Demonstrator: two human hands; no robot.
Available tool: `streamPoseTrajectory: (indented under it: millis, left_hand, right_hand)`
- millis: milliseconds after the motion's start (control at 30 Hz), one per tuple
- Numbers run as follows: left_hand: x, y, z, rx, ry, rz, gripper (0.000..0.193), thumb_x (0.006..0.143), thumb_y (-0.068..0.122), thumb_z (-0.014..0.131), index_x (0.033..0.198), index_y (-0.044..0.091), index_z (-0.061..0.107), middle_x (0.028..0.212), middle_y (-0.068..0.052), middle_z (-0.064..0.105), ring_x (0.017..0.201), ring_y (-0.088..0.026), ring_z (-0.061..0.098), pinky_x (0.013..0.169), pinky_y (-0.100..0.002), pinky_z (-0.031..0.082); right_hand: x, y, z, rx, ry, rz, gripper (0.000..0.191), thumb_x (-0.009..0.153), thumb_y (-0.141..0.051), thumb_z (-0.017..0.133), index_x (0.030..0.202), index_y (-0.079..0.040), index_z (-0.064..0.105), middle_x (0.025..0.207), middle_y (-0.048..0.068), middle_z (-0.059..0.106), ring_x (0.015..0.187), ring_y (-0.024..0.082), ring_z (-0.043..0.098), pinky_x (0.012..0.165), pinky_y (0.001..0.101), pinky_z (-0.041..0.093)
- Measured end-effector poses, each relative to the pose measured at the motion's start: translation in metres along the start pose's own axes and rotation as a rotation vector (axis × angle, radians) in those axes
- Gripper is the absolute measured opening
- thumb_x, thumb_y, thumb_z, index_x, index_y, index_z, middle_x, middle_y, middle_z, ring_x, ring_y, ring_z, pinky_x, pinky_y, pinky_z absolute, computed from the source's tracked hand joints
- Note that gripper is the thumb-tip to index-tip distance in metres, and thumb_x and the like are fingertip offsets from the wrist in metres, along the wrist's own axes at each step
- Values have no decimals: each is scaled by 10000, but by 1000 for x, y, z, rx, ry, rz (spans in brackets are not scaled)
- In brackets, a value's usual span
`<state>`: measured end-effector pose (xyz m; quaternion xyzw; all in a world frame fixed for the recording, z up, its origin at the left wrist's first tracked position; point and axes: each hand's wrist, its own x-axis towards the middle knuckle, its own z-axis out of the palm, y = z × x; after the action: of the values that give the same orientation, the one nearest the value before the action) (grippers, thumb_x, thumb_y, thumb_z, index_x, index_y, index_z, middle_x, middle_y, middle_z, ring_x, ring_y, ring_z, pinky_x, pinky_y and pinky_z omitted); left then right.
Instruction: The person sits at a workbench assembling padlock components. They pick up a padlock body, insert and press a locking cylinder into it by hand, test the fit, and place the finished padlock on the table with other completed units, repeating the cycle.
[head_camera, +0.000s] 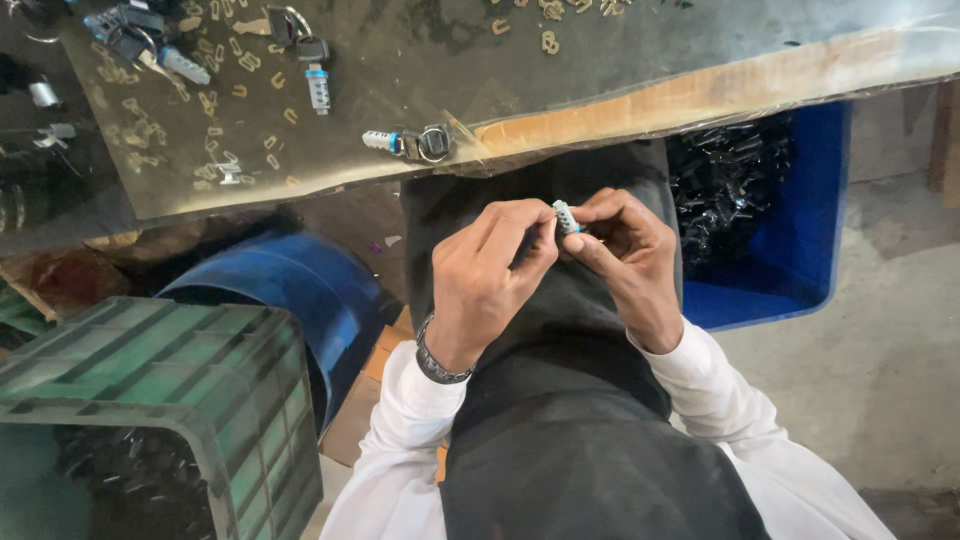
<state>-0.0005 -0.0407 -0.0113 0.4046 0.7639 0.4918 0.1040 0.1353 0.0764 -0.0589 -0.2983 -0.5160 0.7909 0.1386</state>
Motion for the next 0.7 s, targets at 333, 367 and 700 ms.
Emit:
streamPoseTrajectory:
  millis: [333,367,700]
  left_hand:
    - [-3,1,-2,-6,38,-39,222,892,-43,784,1049,51,658,976,-58,697,830,-198,726,715,-294,565]
    - [-3,0,-2,-12,37,-39,223,892,-42,784,1049,52,659,975,-57,698,828,-195,727,714,-292,566]
    - [-2,-2,0,18,4,-16,212,901,-35,792,1042,42,654,962,-69,702,790,-188,719,689,-293,551]
  right_hand:
    - [2,-1,1,53,-20,16,145,1005,-19,695,1125,19,625,1041,60,629,899,125,652,819,264,541]
    - [2,-1,1,58,-22,21,144,1005,-21,696,1122,20,624,1041,60,627,894,127,652,812,266,541]
    - [3,0,-2,23,-26,27,142,999,-8,702,1123,27,644,1040,68,633,905,129,652,823,265,541]
